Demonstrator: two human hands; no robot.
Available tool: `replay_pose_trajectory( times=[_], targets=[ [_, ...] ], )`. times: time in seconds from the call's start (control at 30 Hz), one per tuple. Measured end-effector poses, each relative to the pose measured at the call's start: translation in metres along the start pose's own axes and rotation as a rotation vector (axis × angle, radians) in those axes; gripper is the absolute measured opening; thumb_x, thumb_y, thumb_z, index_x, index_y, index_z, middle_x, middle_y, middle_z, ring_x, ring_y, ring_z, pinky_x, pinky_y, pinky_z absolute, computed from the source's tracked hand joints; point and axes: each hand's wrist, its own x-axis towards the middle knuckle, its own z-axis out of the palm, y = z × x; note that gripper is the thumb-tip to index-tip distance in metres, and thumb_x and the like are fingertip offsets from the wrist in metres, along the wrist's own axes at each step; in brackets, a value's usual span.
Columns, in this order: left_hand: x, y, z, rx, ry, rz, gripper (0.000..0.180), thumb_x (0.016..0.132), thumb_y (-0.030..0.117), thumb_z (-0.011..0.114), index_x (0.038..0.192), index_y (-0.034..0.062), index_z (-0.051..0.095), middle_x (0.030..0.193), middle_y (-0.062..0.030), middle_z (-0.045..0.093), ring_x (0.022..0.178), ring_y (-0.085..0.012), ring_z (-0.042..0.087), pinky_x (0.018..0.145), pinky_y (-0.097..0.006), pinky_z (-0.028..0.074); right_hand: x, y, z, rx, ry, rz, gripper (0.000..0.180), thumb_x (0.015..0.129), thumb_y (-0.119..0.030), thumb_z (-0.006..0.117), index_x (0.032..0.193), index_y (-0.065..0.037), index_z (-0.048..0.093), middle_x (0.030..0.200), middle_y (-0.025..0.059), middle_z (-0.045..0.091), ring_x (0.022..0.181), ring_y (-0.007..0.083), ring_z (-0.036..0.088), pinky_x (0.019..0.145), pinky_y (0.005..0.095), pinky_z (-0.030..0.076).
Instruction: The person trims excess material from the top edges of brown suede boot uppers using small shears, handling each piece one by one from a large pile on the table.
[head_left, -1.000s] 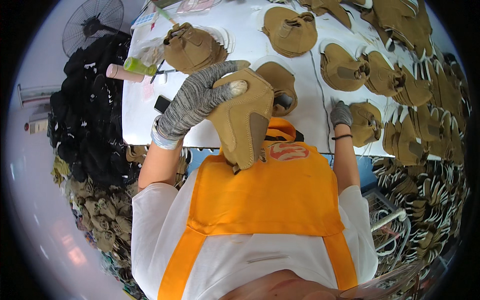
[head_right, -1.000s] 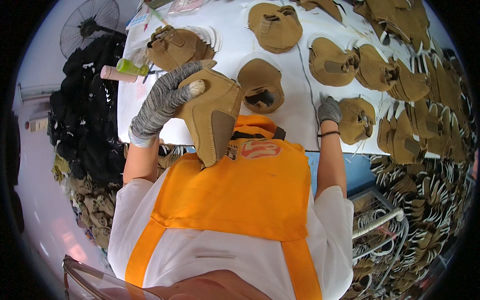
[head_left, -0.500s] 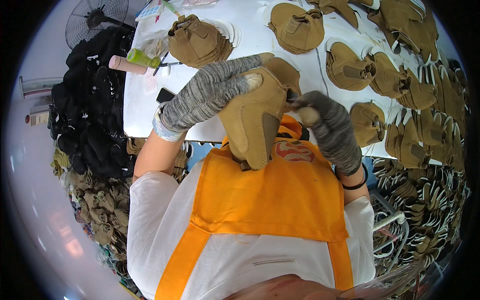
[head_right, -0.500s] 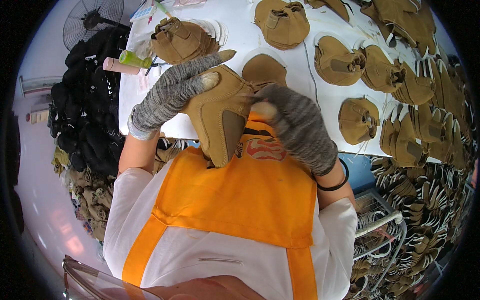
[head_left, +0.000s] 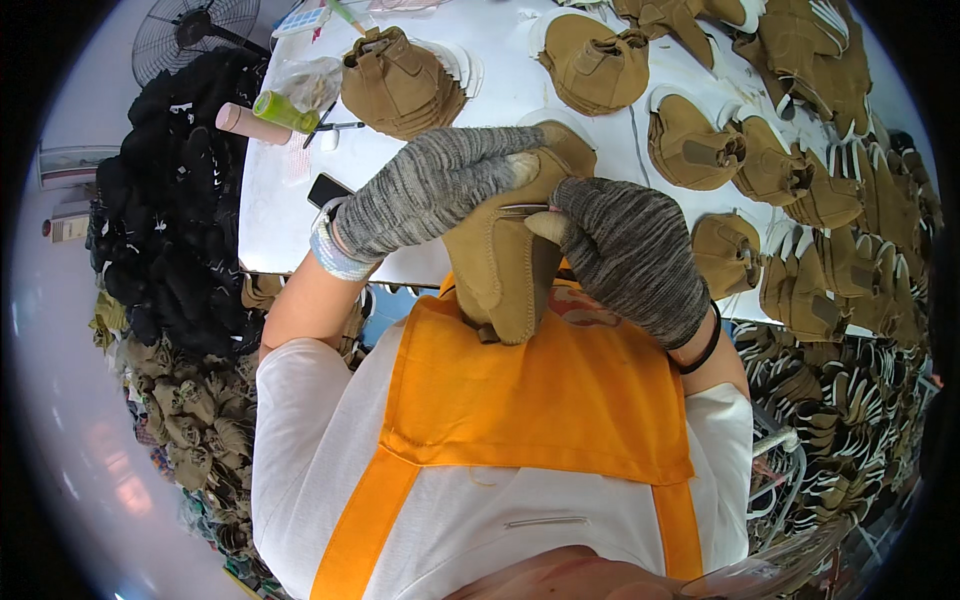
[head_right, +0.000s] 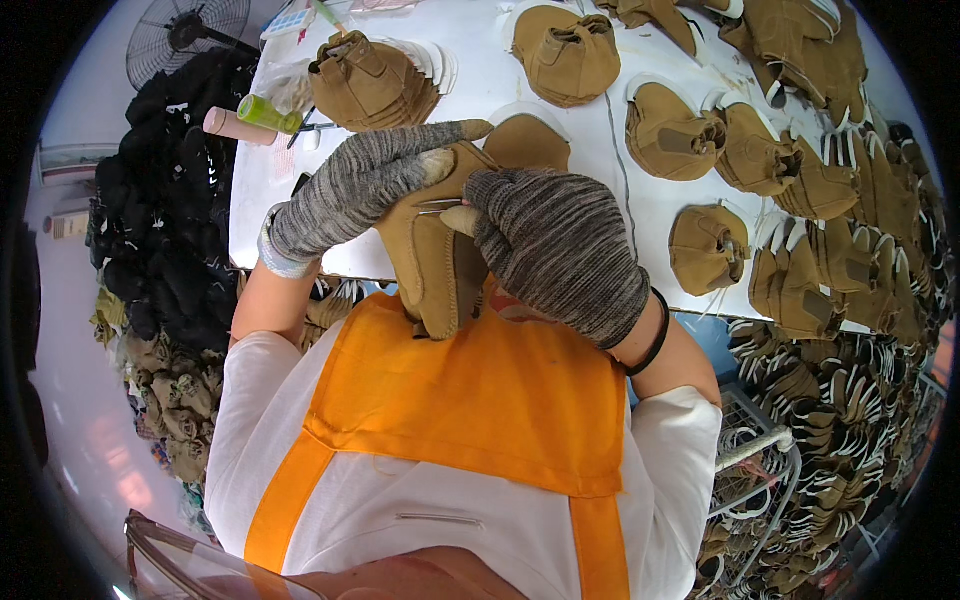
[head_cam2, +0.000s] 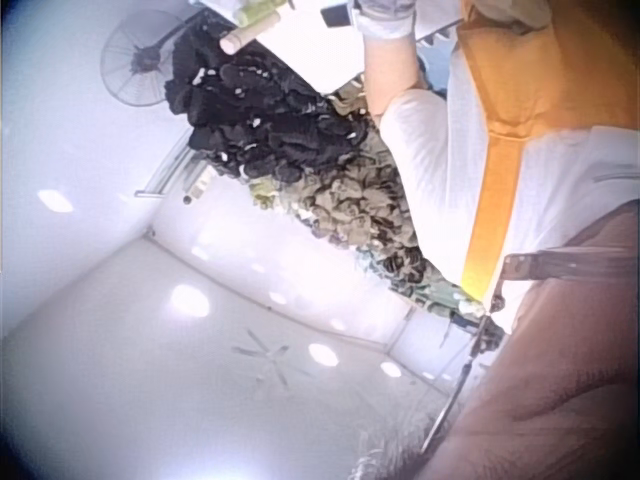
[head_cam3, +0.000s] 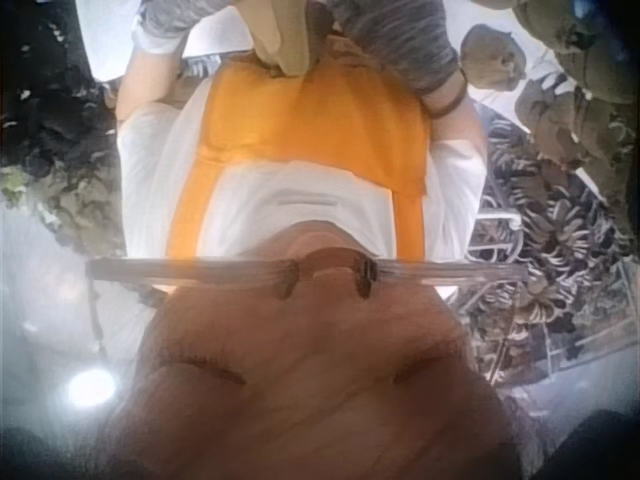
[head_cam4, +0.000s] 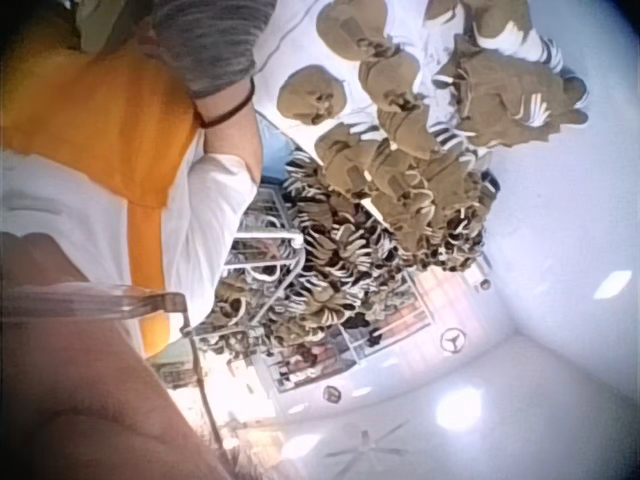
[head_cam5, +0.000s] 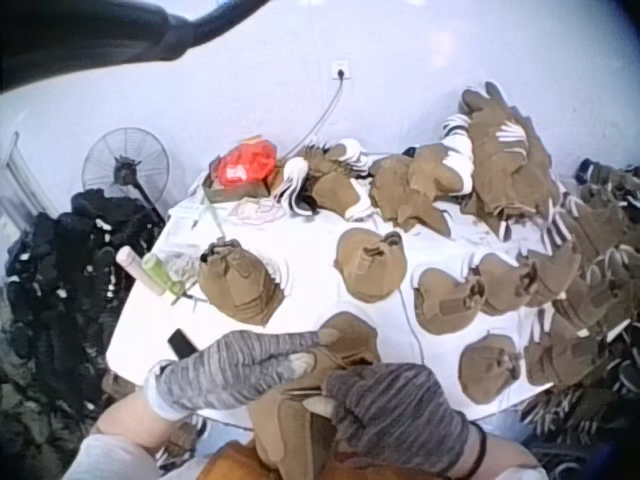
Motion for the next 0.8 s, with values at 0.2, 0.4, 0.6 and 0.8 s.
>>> replay_pose_trajectory(
  times=[0.2,0.4,0.6,0.8],
  targets=[
    [0.002,-0.015,-0.006,-0.080,-0.055,0.036,0.052,0.094,0.040,0.055,0.130,0.0032,0.055,0.117,-0.0111,0.065,0.109,-0.0187,0.061,0.095,-0.031,0.049,-0.009,0.022,0.015,-0.093,-0.148,-0.095,0.038,0.070,-0.026,0.073,0.105,-0.012,0.066,0.093,0.0114,0.064,0.084,0.0300,0.062,0.075,0.0412,0.050],
    [0.013,-0.050,-0.008,-0.124,-0.099,0.104,0.049,0.093,0.038,0.057,0.124,-0.0003,0.059,0.111,-0.0118,0.067,0.103,-0.0191,0.064,0.091,-0.030,0.051,-0.005,0.015,0.022,-0.150,-0.080,-0.142,0.024,0.075,-0.027,0.070,0.094,-0.013,0.068,0.084,0.0086,0.064,0.080,0.0279,0.062,0.070,0.0403,0.050],
    [0.016,-0.043,-0.005,-0.202,-0.145,0.088,0.047,0.094,0.035,0.056,0.123,-0.0017,0.059,0.111,-0.0123,0.067,0.102,-0.0189,0.064,0.091,-0.030,0.052,-0.004,0.015,0.013,-0.087,-0.091,-0.036,0.019,0.081,-0.025,0.066,0.093,-0.011,0.068,0.085,0.0092,0.065,0.078,0.0281,0.063,0.068,0.0390,0.051],
    [0.020,-0.035,-0.007,-0.115,-0.173,0.113,0.043,0.098,0.032,0.051,0.125,-0.0003,0.058,0.112,-0.0126,0.067,0.104,-0.0198,0.064,0.091,-0.030,0.051,0.010,0.010,-0.004,-0.051,-0.232,0.091,0.023,0.085,-0.031,0.063,0.081,-0.009,0.065,0.070,0.0102,0.059,0.065,0.0296,0.059,0.058,0.0385,0.047]
  ],
)
